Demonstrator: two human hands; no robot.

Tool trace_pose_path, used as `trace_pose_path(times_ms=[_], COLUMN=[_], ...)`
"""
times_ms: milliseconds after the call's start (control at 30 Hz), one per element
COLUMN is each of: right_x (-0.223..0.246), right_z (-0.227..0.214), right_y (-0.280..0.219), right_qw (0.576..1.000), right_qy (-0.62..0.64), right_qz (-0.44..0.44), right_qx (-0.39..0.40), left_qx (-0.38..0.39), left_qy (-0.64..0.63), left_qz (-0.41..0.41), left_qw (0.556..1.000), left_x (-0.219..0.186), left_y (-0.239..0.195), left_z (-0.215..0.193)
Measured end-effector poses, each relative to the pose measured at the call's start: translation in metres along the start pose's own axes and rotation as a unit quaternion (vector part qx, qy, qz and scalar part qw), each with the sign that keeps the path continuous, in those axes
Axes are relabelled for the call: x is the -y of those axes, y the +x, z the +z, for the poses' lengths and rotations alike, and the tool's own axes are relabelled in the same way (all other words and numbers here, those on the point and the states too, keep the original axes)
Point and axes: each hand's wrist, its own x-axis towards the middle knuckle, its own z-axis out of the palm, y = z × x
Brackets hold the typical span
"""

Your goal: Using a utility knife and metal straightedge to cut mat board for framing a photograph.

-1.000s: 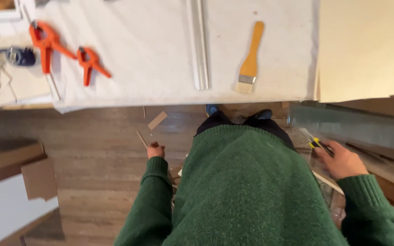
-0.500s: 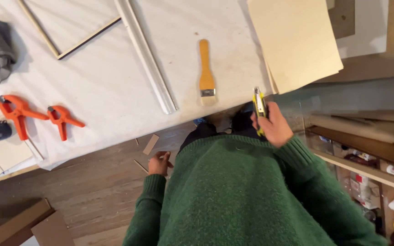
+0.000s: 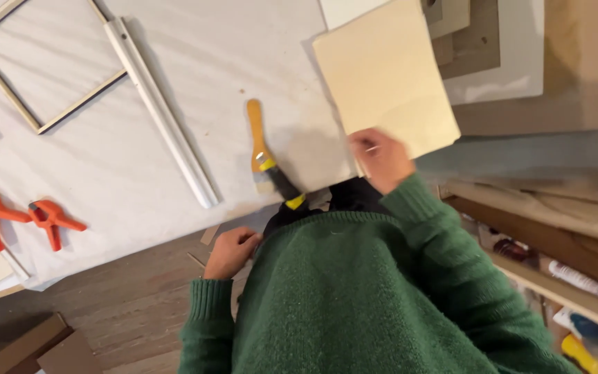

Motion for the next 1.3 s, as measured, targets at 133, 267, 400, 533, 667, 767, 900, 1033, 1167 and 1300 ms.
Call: trace_pose_path(times_ms=[133,267,400,533,667,767,900,1033,1167,1300], right_x=[-0.058,-0.120,-0.137,-0.133,-0.117,-0.111,-0.109,-0.124,-0.137,-0.136], right_z=[-0.088,-0.124,-0.139,-0.142,-0.149,-0.152,-0.151,-0.152,-0.158,-0.151], right_y=[0.030,0.056,0.064,0.050,0.060,0.051,0.050,0.047,0.050,0.061], right_qw=[0.964,0.968,0.991,0.996,0.996,0.995,0.995,0.992,0.977,0.960], right_qy=[-0.161,-0.166,-0.076,-0.037,-0.019,-0.013,-0.011,0.007,0.150,0.271], right_qz=[-0.075,-0.037,0.057,0.068,0.072,0.096,0.092,0.117,0.132,-0.034], right_qx=[-0.199,-0.185,-0.090,-0.046,-0.042,-0.027,-0.026,-0.053,-0.070,-0.060], left_qx=[0.042,-0.014,-0.078,-0.044,-0.050,-0.056,-0.035,-0.027,0.034,0.086], left_qy=[-0.227,-0.253,-0.187,-0.332,-0.325,-0.277,-0.211,-0.197,-0.328,-0.515], left_qz=[0.051,0.170,0.135,0.059,0.030,0.010,0.034,0.146,0.134,0.119], left_qw=[0.972,0.952,0.970,0.940,0.944,0.959,0.976,0.969,0.935,0.845], left_x=[-0.105,-0.170,-0.186,-0.191,-0.228,-0.245,-0.264,-0.265,-0.306,-0.326], left_y=[0.021,0.070,0.102,0.100,0.104,0.094,0.090,0.087,0.053,0.050], left_z=[0.041,0.093,0.130,0.140,0.133,0.133,0.128,0.122,0.090,0.059])
